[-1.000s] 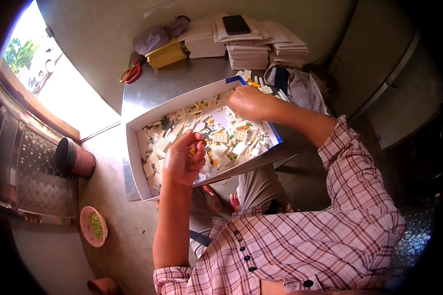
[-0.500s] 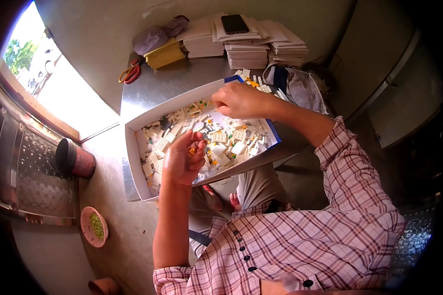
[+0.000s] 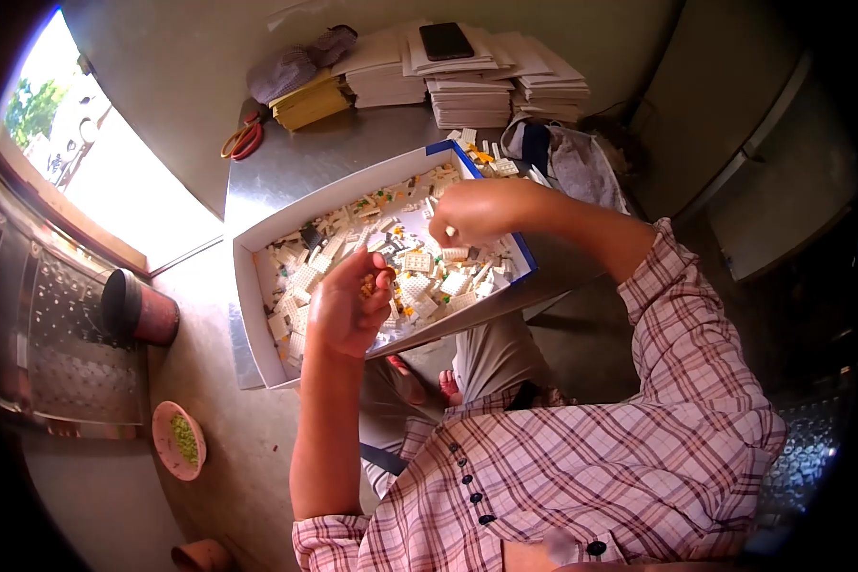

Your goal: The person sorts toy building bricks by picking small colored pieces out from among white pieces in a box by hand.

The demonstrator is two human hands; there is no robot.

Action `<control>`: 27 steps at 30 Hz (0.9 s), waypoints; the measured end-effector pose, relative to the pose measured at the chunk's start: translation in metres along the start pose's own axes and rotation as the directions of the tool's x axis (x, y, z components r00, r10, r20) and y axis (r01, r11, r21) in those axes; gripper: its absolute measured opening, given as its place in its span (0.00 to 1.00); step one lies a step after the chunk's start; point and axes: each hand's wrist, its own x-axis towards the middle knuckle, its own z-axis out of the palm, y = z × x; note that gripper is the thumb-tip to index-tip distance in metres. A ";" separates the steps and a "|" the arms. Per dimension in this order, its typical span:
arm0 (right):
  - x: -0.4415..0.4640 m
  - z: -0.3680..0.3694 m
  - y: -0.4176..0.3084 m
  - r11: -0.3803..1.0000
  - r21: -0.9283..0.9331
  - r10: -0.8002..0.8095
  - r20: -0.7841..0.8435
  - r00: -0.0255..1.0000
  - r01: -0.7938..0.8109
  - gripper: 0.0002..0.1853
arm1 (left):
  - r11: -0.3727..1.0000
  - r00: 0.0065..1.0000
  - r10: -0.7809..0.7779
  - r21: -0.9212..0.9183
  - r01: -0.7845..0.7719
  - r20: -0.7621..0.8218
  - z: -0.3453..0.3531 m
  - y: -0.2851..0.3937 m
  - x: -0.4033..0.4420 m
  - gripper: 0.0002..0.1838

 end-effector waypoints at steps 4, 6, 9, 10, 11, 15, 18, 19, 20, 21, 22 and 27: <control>0.020 0.006 0.028 0.985 -0.005 -0.162 -0.372 0.914 0.172 0.13 | 1.000 1.000 -0.006 -0.025 0.006 0.022 -0.002 0.000 0.000 0.12; 0.023 0.005 0.031 0.983 -0.033 -0.170 -0.503 0.847 0.178 0.13 | 1.000 1.000 0.016 -0.014 -0.016 0.015 -0.003 0.001 -0.001 0.12; 0.017 -0.006 0.024 0.998 -0.055 -0.063 -0.467 0.882 0.042 0.06 | 0.999 0.999 0.043 -0.007 -0.043 -0.010 0.000 0.001 -0.002 0.11; 0.015 -0.009 0.022 0.997 -0.071 -0.010 -0.432 0.902 -0.023 0.04 | 0.999 0.998 0.052 -0.007 -0.052 -0.020 0.000 0.001 -0.002 0.11; 0.015 -0.007 0.023 0.997 -0.078 -0.050 -0.435 0.899 0.018 0.03 | 0.999 0.998 0.052 -0.009 -0.052 -0.025 0.001 0.001 -0.002 0.11; 0.015 0.012 0.022 0.986 -0.121 -0.161 -0.479 0.863 0.117 0.04 | 0.999 0.998 0.047 -0.010 -0.047 -0.028 0.001 0.001 -0.001 0.11; 0.022 0.018 0.026 0.977 -0.178 -0.186 -0.459 0.869 0.116 0.05 | 0.999 0.999 0.043 -0.010 -0.043 -0.024 0.002 0.002 -0.003 0.10; 0.022 0.017 0.025 0.976 -0.190 -0.184 -0.448 0.875 0.108 0.05 | 0.999 0.999 0.042 -0.011 -0.043 -0.021 0.002 0.002 -0.004 0.10; 0.022 0.017 0.024 0.974 -0.201 -0.181 -0.437 0.881 0.100 0.05 | 0.999 0.999 0.046 -0.007 -0.046 -0.023 0.002 0.002 -0.004 0.10; 0.022 0.018 0.024 0.970 -0.223 -0.192 -0.452 0.871 0.099 0.05 | 0.999 0.998 0.049 -0.003 -0.049 -0.025 0.002 0.002 -0.004 0.10; 0.021 0.021 0.023 0.965 -0.244 -0.204 -0.467 0.860 0.096 0.05 | 0.999 0.998 0.052 0.002 -0.052 -0.027 0.003 0.001 -0.004 0.10; 0.015 0.025 0.018 0.909 -0.385 -0.352 -0.502 0.790 0.161 0.05 | 0.998 0.997 0.062 0.015 -0.061 -0.037 0.003 0.002 -0.003 0.10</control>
